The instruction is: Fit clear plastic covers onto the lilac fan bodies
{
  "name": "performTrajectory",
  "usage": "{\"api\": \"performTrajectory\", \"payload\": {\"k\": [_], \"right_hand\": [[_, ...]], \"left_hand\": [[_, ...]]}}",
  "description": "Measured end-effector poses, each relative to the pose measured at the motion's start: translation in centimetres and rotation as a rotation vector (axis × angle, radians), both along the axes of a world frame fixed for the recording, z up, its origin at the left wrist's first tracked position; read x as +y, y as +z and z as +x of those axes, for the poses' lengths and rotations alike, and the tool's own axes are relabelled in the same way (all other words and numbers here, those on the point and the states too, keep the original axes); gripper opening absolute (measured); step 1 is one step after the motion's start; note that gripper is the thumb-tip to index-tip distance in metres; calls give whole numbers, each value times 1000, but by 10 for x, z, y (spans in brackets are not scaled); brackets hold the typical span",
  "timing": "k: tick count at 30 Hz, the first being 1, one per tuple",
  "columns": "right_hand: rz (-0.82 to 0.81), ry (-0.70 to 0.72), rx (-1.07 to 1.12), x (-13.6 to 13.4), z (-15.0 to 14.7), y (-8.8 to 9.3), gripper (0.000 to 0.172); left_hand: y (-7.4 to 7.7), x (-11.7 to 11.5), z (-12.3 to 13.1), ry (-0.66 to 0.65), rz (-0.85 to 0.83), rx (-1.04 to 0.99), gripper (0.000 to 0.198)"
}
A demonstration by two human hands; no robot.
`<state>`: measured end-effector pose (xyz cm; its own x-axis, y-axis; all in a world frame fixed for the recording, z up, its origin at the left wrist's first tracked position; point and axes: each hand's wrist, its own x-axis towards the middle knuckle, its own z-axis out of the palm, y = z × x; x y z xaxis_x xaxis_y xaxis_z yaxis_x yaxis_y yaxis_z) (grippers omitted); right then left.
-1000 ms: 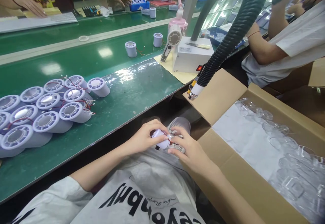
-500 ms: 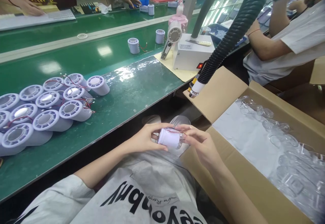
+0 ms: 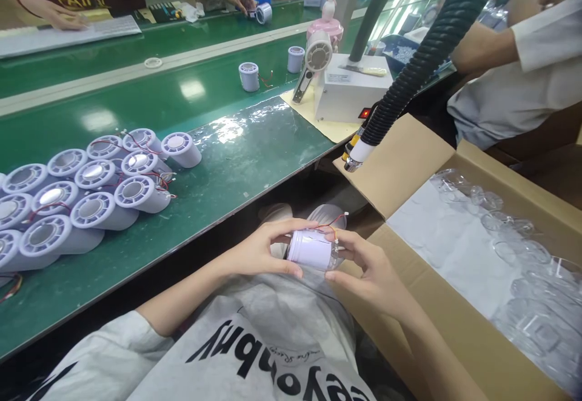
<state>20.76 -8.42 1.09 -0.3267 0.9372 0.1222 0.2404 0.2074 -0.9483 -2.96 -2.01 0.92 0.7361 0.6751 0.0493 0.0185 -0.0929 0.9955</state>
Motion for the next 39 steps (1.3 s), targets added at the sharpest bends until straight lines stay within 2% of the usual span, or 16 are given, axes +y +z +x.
{"api": "performTrajectory", "payload": {"k": [5, 12, 21, 27, 31, 35, 39], "right_hand": [[-176, -8, 98, -3, -1, 7, 44], [-393, -13, 258, -6, -2, 5, 42], [-544, -37, 405, -3, -5, -3, 40], [-654, -103, 479, 0, -10, -1, 45], [-765, -92, 500, 2, -14, -1, 54], [-811, -96, 575, 1, -19, -4, 53], [-928, -56, 642, 0, -21, -8, 56]], "left_hand": [[5, -1, 1, -13, 39, -16, 77], [3, 0, 1, -57, 50, -56, 76], [0, -1, 1, -51, 83, -69, 77], [-3, 0, 1, -54, 35, -73, 75], [-5, 0, 0, -59, 31, -112, 77], [-6, 1, 0, -64, 10, -123, 77], [-7, 2, 0, -68, -1, -126, 77]]}}
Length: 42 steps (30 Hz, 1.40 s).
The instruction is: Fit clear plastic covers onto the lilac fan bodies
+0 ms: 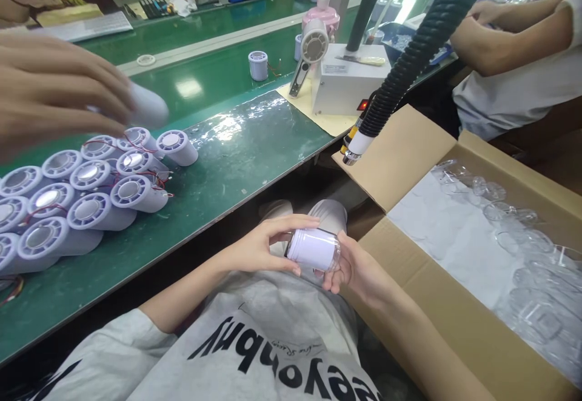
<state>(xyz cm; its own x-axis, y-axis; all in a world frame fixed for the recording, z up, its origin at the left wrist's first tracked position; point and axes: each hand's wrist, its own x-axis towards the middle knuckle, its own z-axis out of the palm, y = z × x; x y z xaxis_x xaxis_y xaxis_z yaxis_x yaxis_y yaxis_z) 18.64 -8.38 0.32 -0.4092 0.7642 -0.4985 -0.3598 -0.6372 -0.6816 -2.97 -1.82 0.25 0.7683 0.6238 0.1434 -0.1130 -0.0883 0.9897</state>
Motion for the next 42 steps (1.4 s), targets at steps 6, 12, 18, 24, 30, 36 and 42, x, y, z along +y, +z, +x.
{"api": "performTrajectory", "payload": {"k": [6, 12, 18, 24, 30, 36, 42], "right_hand": [[-191, 29, 33, 3, -1, 5, 68], [-192, 81, -42, -1, -5, 3, 67], [478, -81, -658, -12, -2, -6, 37], [1247, -6, -715, -11, 9, -2, 61], [643, -34, -274, -14, 6, 3, 54], [479, -35, -234, -16, 6, -2, 55], [435, -29, -211, -25, -2, -13, 69]], "left_hand": [[-4, 1, 1, -4, 16, -11, 73], [8, -3, 2, 27, -31, 99, 64], [17, -10, 1, 73, -265, 105, 61], [18, -13, 0, 53, -376, 66, 59], [19, -9, -6, -16, -234, 101, 72], [13, -15, -7, -53, -380, 105, 74], [3, -20, -2, -67, -460, 156, 73]]}}
